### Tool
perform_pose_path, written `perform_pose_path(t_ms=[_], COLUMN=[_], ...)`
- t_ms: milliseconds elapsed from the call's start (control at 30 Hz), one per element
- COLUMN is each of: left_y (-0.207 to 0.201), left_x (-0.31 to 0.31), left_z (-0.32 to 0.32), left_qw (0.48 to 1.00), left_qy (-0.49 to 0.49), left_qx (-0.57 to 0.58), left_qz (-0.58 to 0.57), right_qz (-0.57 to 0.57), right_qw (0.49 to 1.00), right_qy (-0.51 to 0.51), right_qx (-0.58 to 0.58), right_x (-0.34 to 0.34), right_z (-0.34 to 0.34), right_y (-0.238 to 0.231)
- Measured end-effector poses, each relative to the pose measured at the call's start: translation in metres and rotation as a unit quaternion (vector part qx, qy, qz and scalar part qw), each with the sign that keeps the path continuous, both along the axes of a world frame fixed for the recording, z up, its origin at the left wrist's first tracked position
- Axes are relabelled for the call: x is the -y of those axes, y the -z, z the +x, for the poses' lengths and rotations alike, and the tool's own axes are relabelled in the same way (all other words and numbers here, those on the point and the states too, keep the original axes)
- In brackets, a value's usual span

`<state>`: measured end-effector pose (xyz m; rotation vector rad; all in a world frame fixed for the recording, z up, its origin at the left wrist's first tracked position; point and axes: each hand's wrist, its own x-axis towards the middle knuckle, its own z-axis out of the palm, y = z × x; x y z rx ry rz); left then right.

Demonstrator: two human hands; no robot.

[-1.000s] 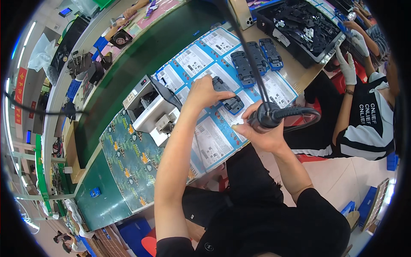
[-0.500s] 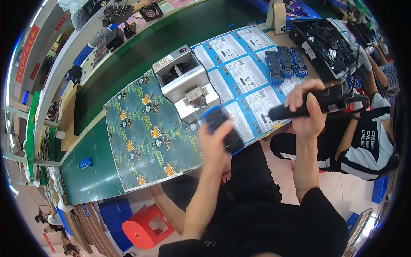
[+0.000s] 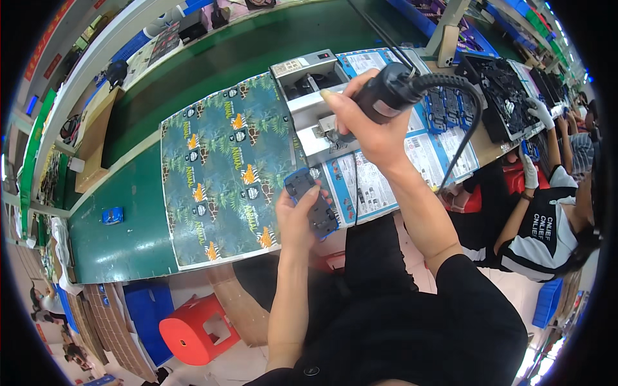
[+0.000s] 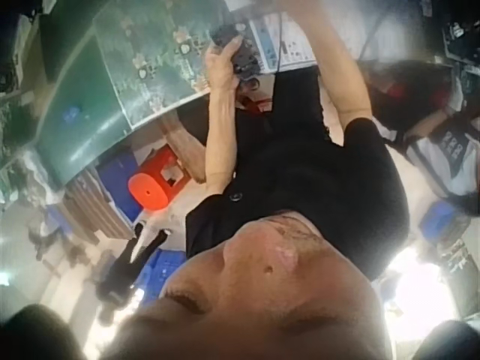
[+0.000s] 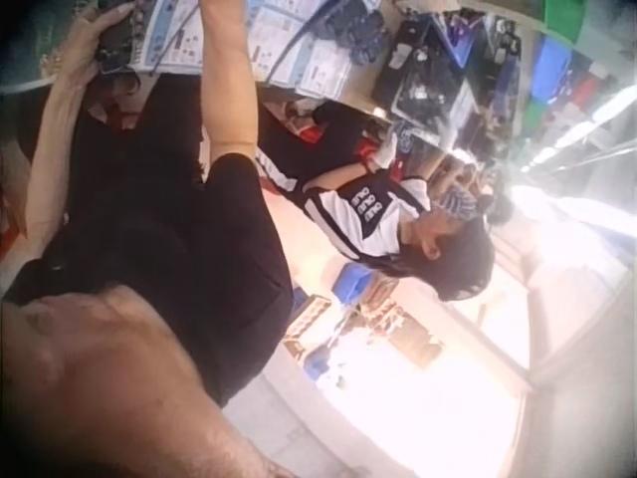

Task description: Assembling plastic toy cars using an electric screwdriver at a factory workbench.

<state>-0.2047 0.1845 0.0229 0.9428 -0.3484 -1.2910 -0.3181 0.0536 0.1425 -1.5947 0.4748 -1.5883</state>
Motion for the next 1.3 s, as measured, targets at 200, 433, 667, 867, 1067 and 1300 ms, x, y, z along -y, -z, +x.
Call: perform_pose_path(t_ms=[200,433,667,867,1067,1300], left_y=[0.006,0.007,0.000,0.002,0.008,0.019], left_x=[0.002,0.002,0.003,0.002,-0.005,0.004], left_z=[0.001,-0.003,-0.007,-0.009,-0.008,-0.009], left_qw=[1.000,0.999,0.999,0.998,0.998,0.984], left_qy=[-0.002,0.009,-0.011,0.002,-0.018,-0.015], left_qx=[0.011,0.025,0.008,0.050,0.055,0.176], left_qz=[-0.004,-0.026,-0.030,-0.033,-0.040,-0.031], right_qz=[0.054,0.122,0.060,0.075,0.100,0.058], right_qw=[0.998,0.969,0.966,0.978,0.969,0.968], right_qy=[-0.033,-0.172,-0.220,-0.177,-0.210,-0.222], right_qx=[-0.023,0.132,0.122,0.079,0.088,0.102], right_x=[0.006,-0.025,-0.046,-0.049,-0.053,-0.047], right_z=[0.005,-0.019,-0.004,0.003,0.014,0.007], right_y=[-0.015,-0.015,0.001,0.016,0.027,0.034])
